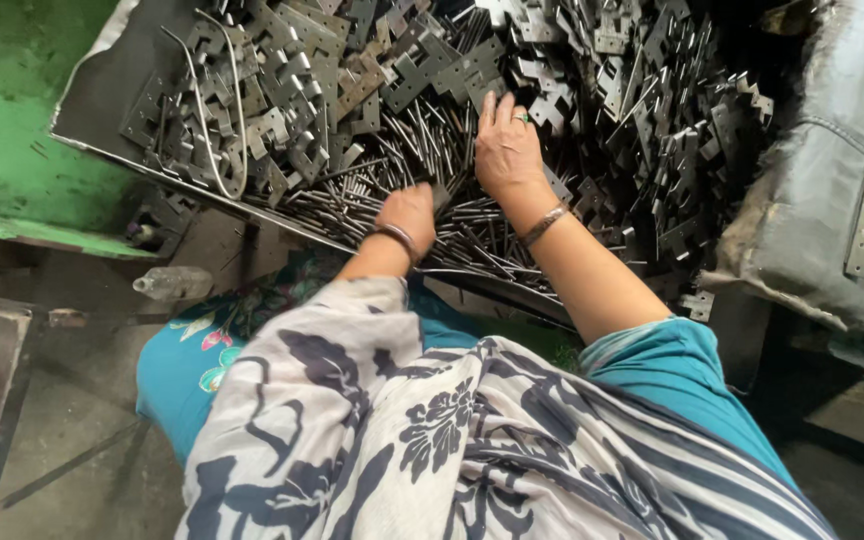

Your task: The person sorts through a large bin of metal hinges and pins, picking them up one by one and examining them before placing them back into the bin or onto a side surface.

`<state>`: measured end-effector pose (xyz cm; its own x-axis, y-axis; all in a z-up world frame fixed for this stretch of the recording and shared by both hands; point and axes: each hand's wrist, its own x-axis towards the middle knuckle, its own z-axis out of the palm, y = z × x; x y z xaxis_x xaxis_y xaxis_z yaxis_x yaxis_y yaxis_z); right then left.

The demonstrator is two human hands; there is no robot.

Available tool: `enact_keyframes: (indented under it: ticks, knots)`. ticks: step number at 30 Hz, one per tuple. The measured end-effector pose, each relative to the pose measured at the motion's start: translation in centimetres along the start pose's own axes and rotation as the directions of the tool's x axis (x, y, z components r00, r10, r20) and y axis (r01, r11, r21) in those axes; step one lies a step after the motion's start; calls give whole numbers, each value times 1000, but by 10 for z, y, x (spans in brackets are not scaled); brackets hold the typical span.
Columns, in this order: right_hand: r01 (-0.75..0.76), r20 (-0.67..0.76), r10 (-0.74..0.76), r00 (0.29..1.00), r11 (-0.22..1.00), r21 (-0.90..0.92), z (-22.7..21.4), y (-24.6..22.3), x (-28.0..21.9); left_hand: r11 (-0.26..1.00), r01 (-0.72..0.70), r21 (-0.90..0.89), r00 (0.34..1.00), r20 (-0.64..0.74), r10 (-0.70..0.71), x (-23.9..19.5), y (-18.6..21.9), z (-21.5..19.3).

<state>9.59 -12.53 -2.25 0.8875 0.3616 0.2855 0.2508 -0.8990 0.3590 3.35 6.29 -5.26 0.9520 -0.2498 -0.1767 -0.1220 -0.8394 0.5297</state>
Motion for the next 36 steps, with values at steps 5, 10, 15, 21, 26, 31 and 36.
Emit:
enact_keyframes:
  ticks: [5, 10, 15, 21, 26, 31, 36]
  knots:
    - [-38, 92, 40, 995, 999, -16, 26, -4, 9, 939, -107, 326, 988, -75, 138, -19, 21, 18]
    - [5, 48, -10, 999, 994, 106, -23, 8, 2, 955, 0, 296, 997, 72, -22, -8, 30, -18]
    - [-260, 223, 149, 963, 716, 648, -82, 51, -50, 960, 59, 275, 943, 300, -144, -26, 21, -64]
    - [-591, 581, 222, 783, -22, 806, -103, 106, -127, 928, -159, 338, 919, -291, 264, -54, -8, -86]
    - [-576, 763, 224, 606, -538, 616, -79, 108, -161, 690, -329, -644, 923, -373, 93, -57, -12, -72]
    - [-519, 758, 194, 622, -623, 585, -66, 73, -160, 877, -143, -458, 932, -361, -36, -26, -31, -35]
    - [-450, 620, 241, 747, -503, 738, -69, 73, -159, 1000, 5, 21, 990, -142, -2, -14, -28, -11]
